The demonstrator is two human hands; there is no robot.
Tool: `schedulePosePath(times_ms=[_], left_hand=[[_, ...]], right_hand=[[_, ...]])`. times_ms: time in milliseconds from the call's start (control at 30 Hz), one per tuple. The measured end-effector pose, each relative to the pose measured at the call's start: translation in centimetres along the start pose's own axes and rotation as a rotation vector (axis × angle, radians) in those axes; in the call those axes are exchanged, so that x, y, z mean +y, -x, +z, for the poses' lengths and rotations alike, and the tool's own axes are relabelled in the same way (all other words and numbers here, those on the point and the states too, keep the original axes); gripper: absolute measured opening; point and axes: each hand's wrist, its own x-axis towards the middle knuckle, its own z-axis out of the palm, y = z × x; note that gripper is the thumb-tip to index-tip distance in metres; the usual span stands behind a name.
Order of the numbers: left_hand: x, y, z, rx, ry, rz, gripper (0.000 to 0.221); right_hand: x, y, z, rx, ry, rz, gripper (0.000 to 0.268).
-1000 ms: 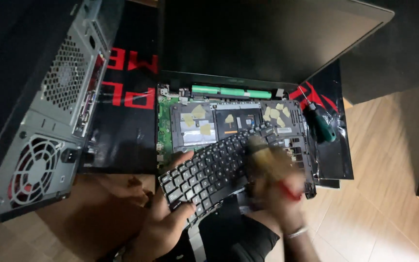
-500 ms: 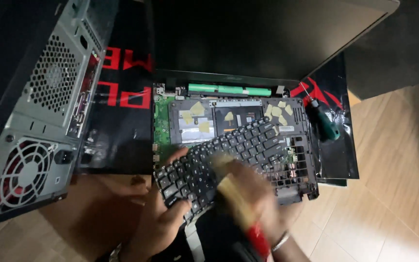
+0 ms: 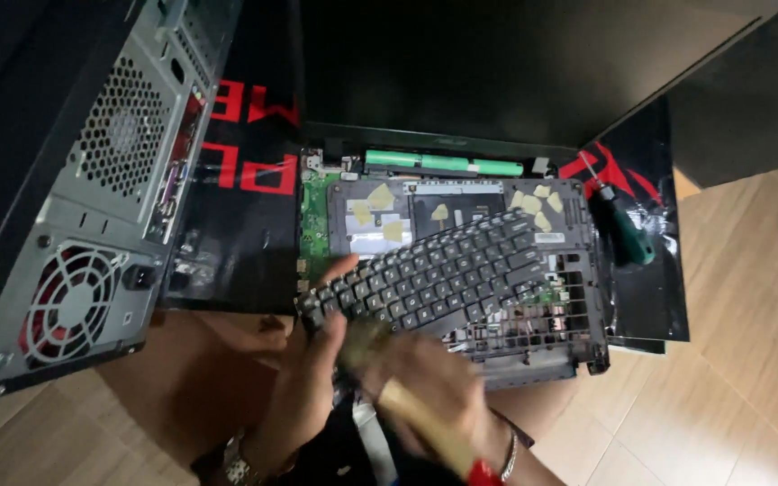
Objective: Cleaning a laptop keyboard and the internal chassis of a disassembled laptop using a paintbrush.
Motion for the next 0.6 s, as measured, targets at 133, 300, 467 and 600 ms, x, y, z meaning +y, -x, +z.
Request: schedulePosePath(times_ms=[133,300,467,600], left_hand=[[0.3,-0.4,-0.2,0.383,-0.137,-0.026,0.049],[-0.8,-0.3,0.7,0.327,0.022,0.113,0.060],[0.1,0.5,1.4,0.543,-0.073,-0.296,0.088],[-1.9,-0.9,-0.1,0.429,0.099,-0.005,0.080]], right_hand=[[1.0,-0.5,-1.0,0.248,0.073,-0.625,0.033],[0.0,0.5,-0.2,-0.002,-0.040,-0.224,0.014],[1.1,-1.2,-1.9,0.269,0.010,-0.577,0.010],[2.2,0.5,-0.1,-0.358,-0.950,-0.518,0.061]])
